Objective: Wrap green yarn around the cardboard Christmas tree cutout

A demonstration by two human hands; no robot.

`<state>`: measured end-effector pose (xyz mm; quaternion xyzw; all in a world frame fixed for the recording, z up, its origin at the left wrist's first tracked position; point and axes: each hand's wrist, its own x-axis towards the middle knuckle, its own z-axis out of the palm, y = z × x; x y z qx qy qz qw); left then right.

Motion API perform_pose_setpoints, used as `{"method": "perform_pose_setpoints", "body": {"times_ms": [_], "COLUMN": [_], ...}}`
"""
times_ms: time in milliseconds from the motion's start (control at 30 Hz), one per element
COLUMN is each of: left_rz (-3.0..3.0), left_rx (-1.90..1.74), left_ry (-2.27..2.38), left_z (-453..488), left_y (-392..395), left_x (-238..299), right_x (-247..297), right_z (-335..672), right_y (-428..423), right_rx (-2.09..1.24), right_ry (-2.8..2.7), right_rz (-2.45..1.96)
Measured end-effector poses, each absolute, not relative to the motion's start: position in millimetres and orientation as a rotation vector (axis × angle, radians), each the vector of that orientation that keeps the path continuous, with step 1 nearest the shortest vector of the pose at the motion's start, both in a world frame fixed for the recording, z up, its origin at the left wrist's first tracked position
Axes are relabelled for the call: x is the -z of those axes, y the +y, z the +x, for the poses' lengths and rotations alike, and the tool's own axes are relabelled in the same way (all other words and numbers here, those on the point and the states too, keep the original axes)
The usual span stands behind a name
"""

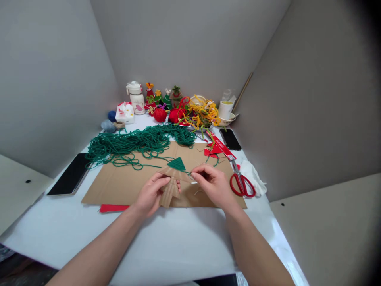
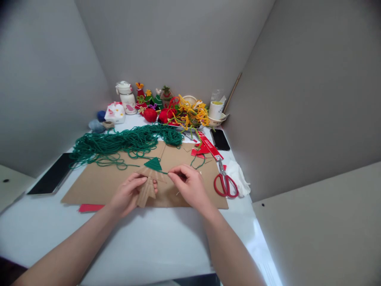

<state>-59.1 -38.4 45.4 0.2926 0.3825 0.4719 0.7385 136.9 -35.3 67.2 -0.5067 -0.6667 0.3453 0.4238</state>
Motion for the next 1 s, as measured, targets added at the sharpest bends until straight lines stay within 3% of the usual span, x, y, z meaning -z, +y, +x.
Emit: {"method": "perform_pose_setpoints", "body": {"times_ms": [167,300,633,1000], "left_rz": [0.663,0.693,0.783,0.853], "left_rx": [-0.893,-0.686,-0.332,-0.195], "left_ry": [0.723,0.605,0.561,0.508], "left_z": [-63.3,-67.0,-73.1,-72.4], "left_y": [-40.4,-43.6,-45.7,-47.7], "left_x": [-44.9,-43.1,-37.3,-39.7], "right_x": [-64.4,-61.9,-70.8,-66.3], "right_z": [142.1,143.3,142.7,137.3], "right_y": [-30.9,-28.2,-31.4,-32.8], "right_rx": [-1.345,-1.403,-1.126,-0.861], "right_ry": [-1.657,-1.797,-2.182,-2.272], "right_rz": [-1.186,-1.080,-0.927,-0.882]}}
